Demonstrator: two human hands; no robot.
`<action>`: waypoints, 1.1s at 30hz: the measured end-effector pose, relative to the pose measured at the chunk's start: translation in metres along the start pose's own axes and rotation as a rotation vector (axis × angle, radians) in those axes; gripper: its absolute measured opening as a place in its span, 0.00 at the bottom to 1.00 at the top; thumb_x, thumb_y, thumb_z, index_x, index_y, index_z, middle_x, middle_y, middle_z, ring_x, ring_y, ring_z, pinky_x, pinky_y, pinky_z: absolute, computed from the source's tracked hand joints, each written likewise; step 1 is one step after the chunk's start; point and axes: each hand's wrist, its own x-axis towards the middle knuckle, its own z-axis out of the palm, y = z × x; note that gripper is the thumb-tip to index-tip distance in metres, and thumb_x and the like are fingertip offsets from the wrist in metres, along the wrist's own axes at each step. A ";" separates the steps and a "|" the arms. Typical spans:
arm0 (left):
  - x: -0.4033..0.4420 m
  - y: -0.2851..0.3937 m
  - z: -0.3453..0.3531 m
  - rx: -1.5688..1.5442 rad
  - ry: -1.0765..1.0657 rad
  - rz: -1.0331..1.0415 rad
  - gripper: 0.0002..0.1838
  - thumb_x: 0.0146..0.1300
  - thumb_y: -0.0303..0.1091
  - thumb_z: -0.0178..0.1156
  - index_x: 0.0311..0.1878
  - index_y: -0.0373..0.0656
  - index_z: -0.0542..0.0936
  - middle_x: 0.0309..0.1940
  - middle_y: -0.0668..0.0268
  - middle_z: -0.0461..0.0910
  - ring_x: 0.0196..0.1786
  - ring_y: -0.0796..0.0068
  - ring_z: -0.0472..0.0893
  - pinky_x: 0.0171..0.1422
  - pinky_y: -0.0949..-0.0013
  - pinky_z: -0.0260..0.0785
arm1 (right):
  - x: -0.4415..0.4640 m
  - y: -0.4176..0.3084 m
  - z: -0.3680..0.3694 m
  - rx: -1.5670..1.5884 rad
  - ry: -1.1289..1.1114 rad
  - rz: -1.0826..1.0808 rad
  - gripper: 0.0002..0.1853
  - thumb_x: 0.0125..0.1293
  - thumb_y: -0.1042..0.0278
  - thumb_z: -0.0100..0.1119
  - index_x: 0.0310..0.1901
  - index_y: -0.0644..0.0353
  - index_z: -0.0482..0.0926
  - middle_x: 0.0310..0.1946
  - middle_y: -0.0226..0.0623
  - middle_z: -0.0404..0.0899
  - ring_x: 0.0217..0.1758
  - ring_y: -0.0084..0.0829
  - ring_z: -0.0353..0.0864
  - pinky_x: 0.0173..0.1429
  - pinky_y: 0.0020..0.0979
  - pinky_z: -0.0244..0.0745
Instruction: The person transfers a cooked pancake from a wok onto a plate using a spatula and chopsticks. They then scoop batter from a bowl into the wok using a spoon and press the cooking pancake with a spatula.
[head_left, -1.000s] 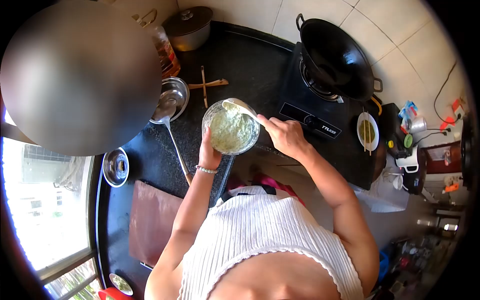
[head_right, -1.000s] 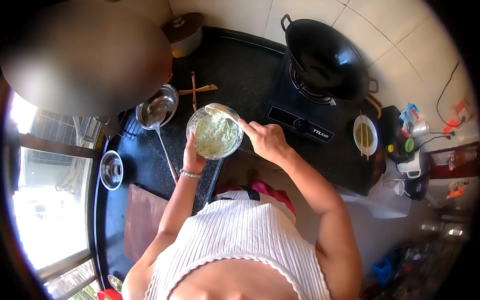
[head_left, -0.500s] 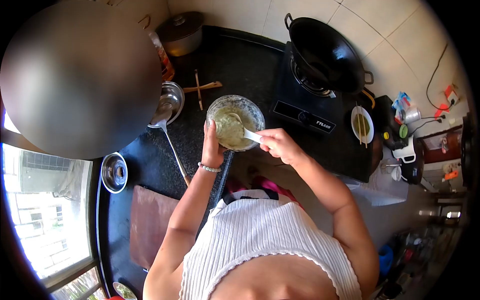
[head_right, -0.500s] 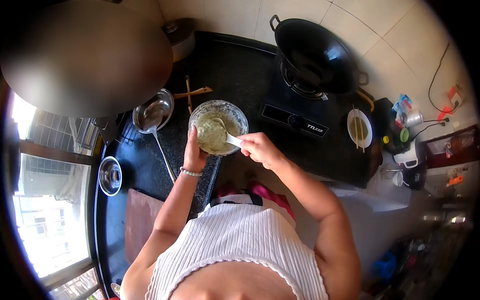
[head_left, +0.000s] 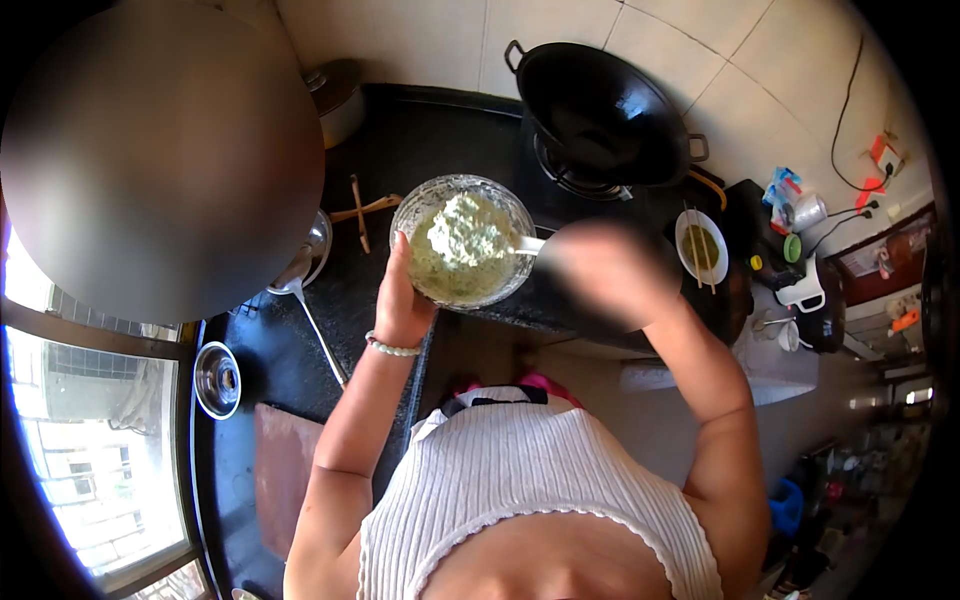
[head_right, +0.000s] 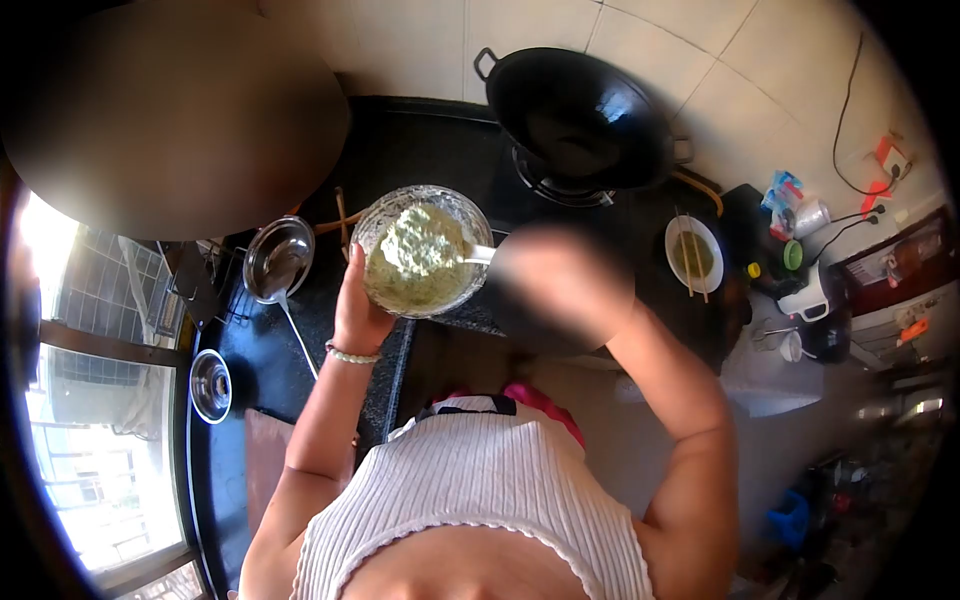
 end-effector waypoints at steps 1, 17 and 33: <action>0.002 0.002 0.011 0.000 -0.033 0.007 0.28 0.69 0.54 0.44 0.63 0.43 0.65 0.59 0.62 0.70 0.61 0.63 0.69 0.64 0.56 0.62 | -0.003 -0.013 -0.011 -0.023 0.022 0.022 0.08 0.62 0.72 0.51 0.42 0.61 0.78 0.20 0.19 0.68 0.20 0.11 0.63 0.23 0.17 0.60; 0.106 0.000 0.211 0.314 -0.175 -0.111 0.34 0.68 0.62 0.30 0.68 0.48 0.56 0.66 0.53 0.58 0.66 0.46 0.61 0.61 0.34 0.55 | 0.010 -0.088 -0.199 -1.117 0.067 -0.870 0.16 0.56 0.72 0.47 0.45 0.63 0.79 0.32 0.40 0.78 0.34 0.39 0.77 0.41 0.38 0.72; 0.055 0.030 0.121 0.041 -0.104 0.031 0.35 0.66 0.60 0.42 0.68 0.45 0.58 0.65 0.53 0.63 0.64 0.48 0.66 0.59 0.36 0.63 | 0.046 -0.007 -0.286 -1.072 0.215 -0.688 0.12 0.64 0.62 0.52 0.45 0.58 0.78 0.36 0.31 0.77 0.37 0.27 0.75 0.42 0.32 0.71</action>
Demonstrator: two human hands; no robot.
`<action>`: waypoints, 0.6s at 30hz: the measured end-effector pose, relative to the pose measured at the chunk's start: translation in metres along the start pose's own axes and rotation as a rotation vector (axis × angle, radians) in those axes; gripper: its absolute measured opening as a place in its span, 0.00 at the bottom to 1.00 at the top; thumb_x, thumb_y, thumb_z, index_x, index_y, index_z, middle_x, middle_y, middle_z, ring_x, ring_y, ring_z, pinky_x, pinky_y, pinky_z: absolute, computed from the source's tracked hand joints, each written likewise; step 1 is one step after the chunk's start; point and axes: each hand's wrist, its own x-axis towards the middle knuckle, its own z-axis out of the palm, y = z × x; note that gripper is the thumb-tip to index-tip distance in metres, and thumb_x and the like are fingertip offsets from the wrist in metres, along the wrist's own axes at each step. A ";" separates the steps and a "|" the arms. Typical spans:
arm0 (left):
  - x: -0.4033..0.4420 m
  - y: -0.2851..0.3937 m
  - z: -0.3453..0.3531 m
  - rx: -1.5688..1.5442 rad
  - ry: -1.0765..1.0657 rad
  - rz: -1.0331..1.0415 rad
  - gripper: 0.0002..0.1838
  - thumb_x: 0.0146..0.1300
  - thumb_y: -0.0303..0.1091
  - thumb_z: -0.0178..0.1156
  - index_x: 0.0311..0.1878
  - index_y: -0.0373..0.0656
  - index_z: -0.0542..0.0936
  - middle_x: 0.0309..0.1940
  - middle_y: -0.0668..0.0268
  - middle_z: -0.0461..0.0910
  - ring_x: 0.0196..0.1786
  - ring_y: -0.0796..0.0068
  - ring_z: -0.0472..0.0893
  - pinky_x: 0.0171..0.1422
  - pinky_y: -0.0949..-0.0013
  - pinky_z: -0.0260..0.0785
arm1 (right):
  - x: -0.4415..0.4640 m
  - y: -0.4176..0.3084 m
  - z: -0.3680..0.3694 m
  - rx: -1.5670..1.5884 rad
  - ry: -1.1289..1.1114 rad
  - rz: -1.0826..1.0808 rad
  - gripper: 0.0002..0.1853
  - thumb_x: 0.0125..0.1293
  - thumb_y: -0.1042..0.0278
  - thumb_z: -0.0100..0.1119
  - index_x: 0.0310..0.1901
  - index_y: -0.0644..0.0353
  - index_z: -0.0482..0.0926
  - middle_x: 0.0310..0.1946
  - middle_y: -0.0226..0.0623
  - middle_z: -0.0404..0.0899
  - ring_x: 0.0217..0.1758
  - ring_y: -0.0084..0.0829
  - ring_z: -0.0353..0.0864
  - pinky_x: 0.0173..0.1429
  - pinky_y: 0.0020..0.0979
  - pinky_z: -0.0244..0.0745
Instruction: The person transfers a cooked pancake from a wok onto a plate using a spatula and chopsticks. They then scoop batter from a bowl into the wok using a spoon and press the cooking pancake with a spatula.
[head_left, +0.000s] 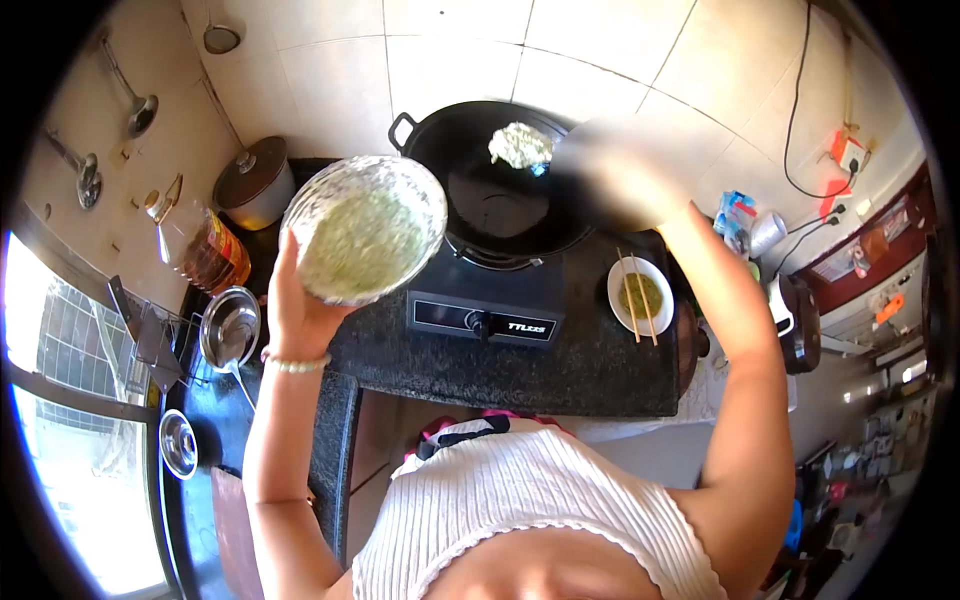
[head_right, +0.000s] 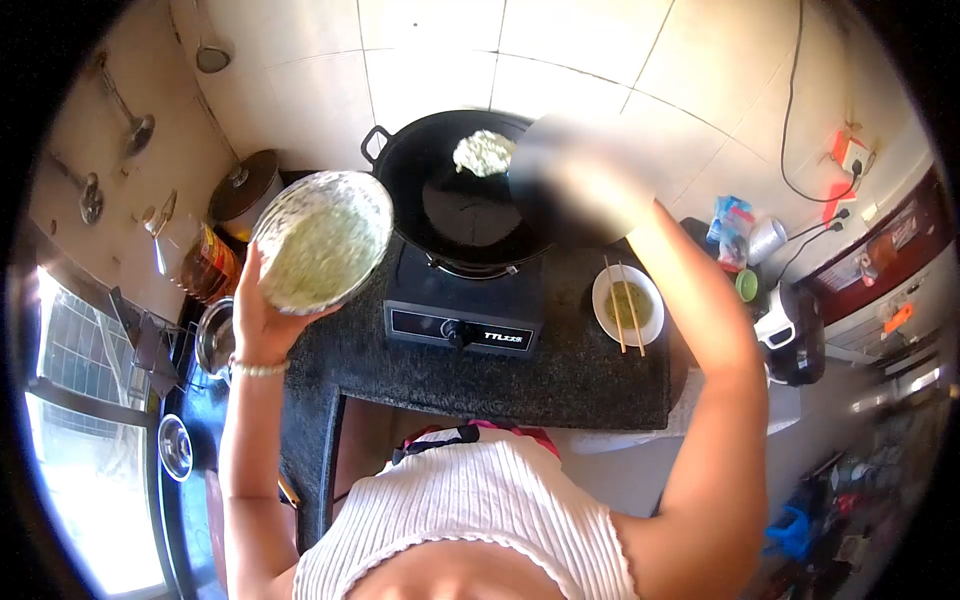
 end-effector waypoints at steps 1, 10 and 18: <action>-0.015 0.001 -0.002 -0.030 0.029 0.020 0.34 0.67 0.59 0.41 0.67 0.44 0.60 0.64 0.55 0.64 0.64 0.51 0.67 0.62 0.42 0.62 | -0.006 0.006 0.014 0.185 0.011 0.182 0.13 0.65 0.61 0.51 0.45 0.58 0.78 0.34 0.29 0.76 0.35 0.24 0.74 0.40 0.29 0.70; -0.106 -0.013 -0.059 -0.117 0.266 0.226 0.31 0.68 0.55 0.43 0.66 0.42 0.61 0.61 0.55 0.67 0.61 0.57 0.70 0.62 0.51 0.66 | -0.009 0.026 0.072 0.523 -0.293 1.150 0.08 0.60 0.67 0.54 0.36 0.60 0.81 0.22 0.30 0.75 0.27 0.24 0.73 0.35 0.29 0.70; -0.133 -0.032 -0.092 -0.191 0.300 0.210 0.30 0.69 0.54 0.43 0.65 0.43 0.62 0.62 0.57 0.67 0.62 0.57 0.69 0.62 0.51 0.65 | -0.006 -0.002 0.098 -0.283 -0.182 0.645 0.12 0.56 0.69 0.53 0.41 0.51 0.81 0.32 0.44 0.81 0.38 0.46 0.81 0.42 0.45 0.75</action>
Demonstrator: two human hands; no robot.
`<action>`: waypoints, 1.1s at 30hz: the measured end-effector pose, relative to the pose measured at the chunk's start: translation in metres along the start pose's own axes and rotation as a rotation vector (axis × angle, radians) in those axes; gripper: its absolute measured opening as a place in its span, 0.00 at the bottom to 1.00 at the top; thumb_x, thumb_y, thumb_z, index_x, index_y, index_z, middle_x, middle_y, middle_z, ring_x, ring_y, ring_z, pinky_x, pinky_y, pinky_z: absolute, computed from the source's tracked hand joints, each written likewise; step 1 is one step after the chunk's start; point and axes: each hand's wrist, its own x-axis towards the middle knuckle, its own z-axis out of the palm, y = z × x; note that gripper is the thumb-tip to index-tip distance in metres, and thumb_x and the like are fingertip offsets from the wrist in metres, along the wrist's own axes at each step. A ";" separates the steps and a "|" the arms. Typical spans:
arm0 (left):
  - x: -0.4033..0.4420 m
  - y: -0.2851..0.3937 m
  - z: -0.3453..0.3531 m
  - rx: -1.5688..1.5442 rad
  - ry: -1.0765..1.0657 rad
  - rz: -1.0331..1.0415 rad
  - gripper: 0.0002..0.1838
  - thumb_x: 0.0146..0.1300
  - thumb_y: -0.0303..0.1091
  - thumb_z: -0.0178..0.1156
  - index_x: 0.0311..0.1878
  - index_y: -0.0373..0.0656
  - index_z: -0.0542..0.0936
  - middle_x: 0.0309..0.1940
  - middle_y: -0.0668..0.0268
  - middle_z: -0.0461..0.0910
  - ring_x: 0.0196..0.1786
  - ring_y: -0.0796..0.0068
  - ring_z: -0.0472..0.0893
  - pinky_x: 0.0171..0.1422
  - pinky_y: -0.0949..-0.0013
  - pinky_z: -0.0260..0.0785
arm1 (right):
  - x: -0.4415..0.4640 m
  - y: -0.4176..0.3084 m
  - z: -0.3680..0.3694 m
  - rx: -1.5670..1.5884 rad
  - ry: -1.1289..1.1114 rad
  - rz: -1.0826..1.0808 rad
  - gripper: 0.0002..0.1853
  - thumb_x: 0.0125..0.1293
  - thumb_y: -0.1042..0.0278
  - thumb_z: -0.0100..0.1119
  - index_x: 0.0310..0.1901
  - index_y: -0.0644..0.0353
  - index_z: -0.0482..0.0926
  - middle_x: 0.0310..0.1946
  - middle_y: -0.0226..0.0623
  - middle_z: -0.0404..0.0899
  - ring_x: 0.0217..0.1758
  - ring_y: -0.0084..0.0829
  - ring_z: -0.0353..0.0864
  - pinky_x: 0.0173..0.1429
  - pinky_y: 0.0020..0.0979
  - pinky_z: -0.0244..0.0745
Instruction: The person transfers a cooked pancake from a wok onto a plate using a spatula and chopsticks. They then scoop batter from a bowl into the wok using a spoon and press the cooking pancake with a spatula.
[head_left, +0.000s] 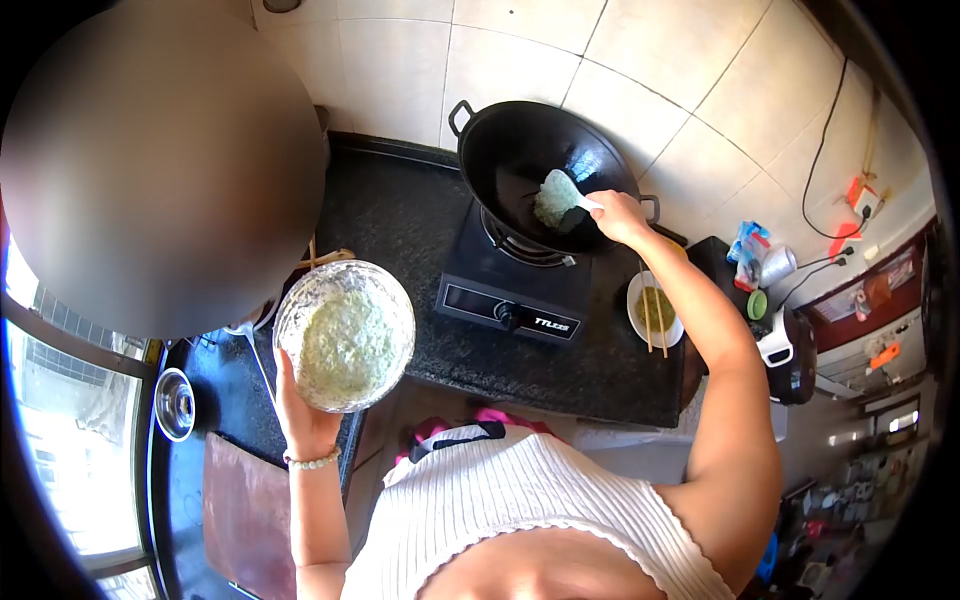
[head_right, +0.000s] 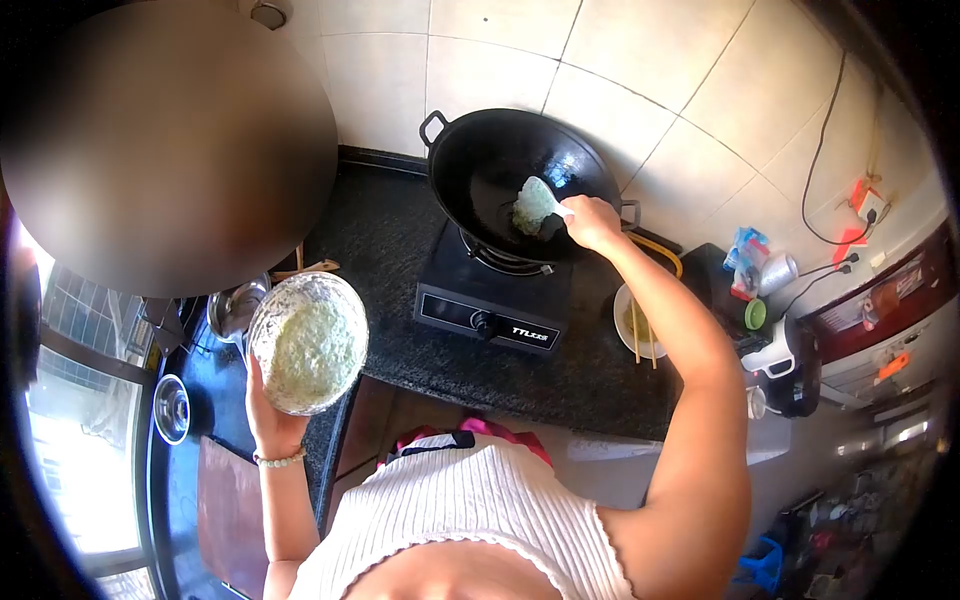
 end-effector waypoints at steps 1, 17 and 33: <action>-0.001 -0.001 -0.001 -0.013 0.008 -0.010 0.29 0.69 0.53 0.43 0.65 0.43 0.62 0.61 0.56 0.67 0.61 0.57 0.70 0.62 0.50 0.65 | 0.000 -0.006 -0.004 -0.069 -0.019 -0.030 0.12 0.56 0.69 0.53 0.41 0.51 0.81 0.32 0.43 0.81 0.38 0.46 0.81 0.42 0.45 0.75; 0.004 -0.018 -0.011 -0.020 0.003 -0.062 0.29 0.69 0.53 0.42 0.64 0.42 0.64 0.60 0.56 0.69 0.60 0.56 0.70 0.62 0.50 0.65 | -0.003 -0.034 -0.038 -0.054 -0.113 0.047 0.14 0.59 0.68 0.51 0.44 0.46 0.82 0.34 0.45 0.81 0.42 0.46 0.80 0.46 0.45 0.74; 0.011 -0.045 0.006 0.030 -0.027 -0.111 0.29 0.70 0.53 0.42 0.64 0.41 0.63 0.60 0.56 0.69 0.61 0.58 0.69 0.64 0.53 0.63 | 0.044 0.011 0.000 0.492 -0.348 0.229 0.07 0.48 0.72 0.52 0.17 0.64 0.76 0.12 0.39 0.69 0.13 0.29 0.68 0.21 0.36 0.59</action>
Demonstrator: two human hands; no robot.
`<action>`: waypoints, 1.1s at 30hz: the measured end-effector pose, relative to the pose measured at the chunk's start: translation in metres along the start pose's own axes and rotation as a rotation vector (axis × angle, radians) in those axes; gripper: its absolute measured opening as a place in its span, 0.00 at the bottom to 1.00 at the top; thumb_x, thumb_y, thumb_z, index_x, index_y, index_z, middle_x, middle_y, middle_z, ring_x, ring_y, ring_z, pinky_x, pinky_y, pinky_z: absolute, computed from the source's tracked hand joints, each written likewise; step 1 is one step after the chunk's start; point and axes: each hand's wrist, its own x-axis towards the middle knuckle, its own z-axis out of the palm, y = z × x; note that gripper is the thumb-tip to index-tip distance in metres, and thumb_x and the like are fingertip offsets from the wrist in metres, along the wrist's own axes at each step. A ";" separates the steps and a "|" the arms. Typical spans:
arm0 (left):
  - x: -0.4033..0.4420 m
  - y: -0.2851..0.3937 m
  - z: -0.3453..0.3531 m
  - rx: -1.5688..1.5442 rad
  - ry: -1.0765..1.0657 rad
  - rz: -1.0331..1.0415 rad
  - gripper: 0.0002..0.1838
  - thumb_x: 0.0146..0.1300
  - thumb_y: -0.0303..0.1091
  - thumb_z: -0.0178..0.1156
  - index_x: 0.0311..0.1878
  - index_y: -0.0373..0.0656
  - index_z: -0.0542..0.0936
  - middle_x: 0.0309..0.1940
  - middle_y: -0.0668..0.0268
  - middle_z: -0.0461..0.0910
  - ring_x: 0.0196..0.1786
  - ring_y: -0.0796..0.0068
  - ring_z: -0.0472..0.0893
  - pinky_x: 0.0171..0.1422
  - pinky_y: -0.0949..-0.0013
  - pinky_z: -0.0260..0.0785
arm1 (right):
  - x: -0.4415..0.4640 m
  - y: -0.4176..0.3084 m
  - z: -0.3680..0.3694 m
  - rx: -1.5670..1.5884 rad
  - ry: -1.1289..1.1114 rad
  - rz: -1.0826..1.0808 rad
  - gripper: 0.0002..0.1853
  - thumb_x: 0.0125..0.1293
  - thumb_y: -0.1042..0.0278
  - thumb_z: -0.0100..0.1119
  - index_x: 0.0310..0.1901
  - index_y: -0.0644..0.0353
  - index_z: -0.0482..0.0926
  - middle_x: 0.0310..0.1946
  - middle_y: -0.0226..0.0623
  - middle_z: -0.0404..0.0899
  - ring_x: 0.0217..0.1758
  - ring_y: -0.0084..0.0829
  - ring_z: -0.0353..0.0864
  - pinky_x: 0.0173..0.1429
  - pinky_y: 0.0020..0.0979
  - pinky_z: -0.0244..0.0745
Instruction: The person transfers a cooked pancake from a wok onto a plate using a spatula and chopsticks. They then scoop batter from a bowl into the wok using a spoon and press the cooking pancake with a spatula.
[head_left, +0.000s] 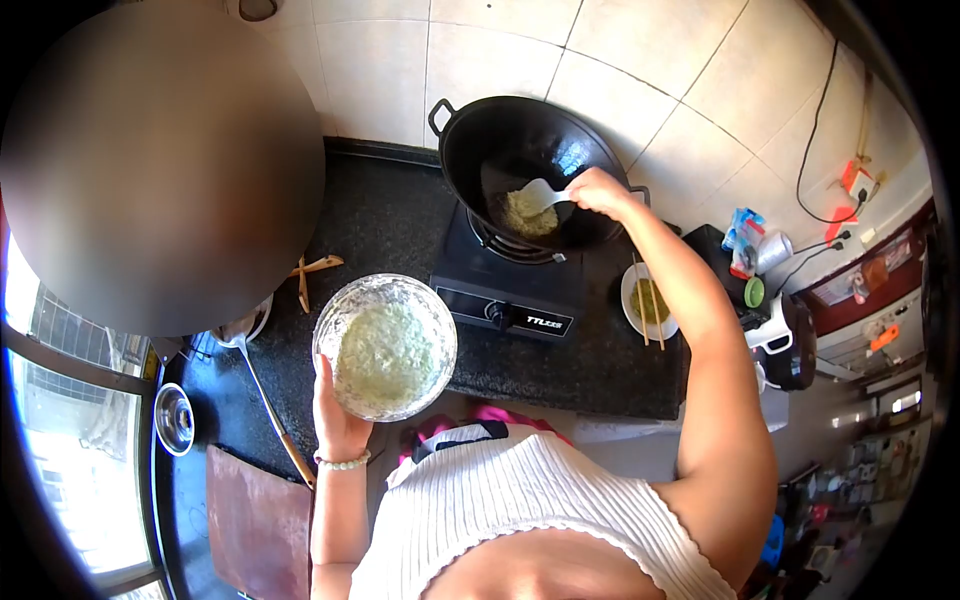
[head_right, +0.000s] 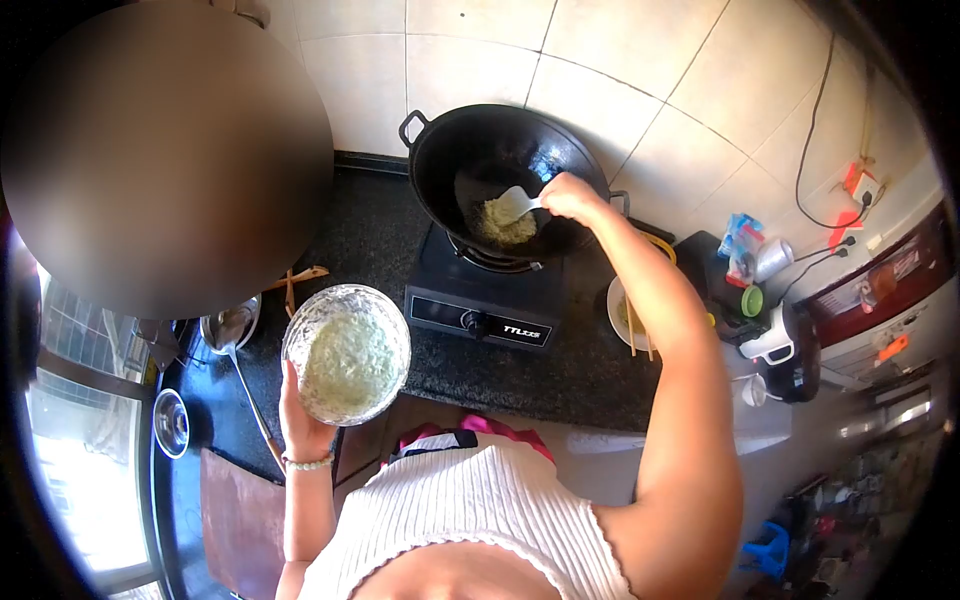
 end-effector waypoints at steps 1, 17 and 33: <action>0.000 -0.001 0.002 -0.002 -0.002 -0.002 0.29 0.70 0.53 0.42 0.64 0.41 0.63 0.60 0.56 0.69 0.61 0.58 0.69 0.64 0.53 0.63 | -0.003 -0.005 -0.008 -0.154 0.052 -0.095 0.07 0.47 0.72 0.52 0.18 0.64 0.76 0.12 0.41 0.70 0.15 0.31 0.70 0.23 0.38 0.61; 0.011 0.002 0.025 0.038 -0.060 -0.048 0.29 0.69 0.53 0.42 0.65 0.42 0.63 0.61 0.58 0.68 0.63 0.58 0.68 0.65 0.52 0.62 | -0.021 -0.025 -0.017 -0.282 0.292 -0.170 0.12 0.52 0.65 0.50 0.33 0.55 0.83 0.29 0.46 0.80 0.35 0.44 0.81 0.41 0.40 0.72; 0.077 -0.010 0.132 0.253 -0.276 -0.115 0.31 0.66 0.56 0.48 0.64 0.45 0.64 0.61 0.58 0.68 0.63 0.59 0.68 0.65 0.52 0.61 | -0.159 -0.078 -0.050 0.532 -0.072 -0.528 0.16 0.64 0.71 0.52 0.52 0.65 0.76 0.18 0.24 0.69 0.16 0.13 0.62 0.19 0.17 0.58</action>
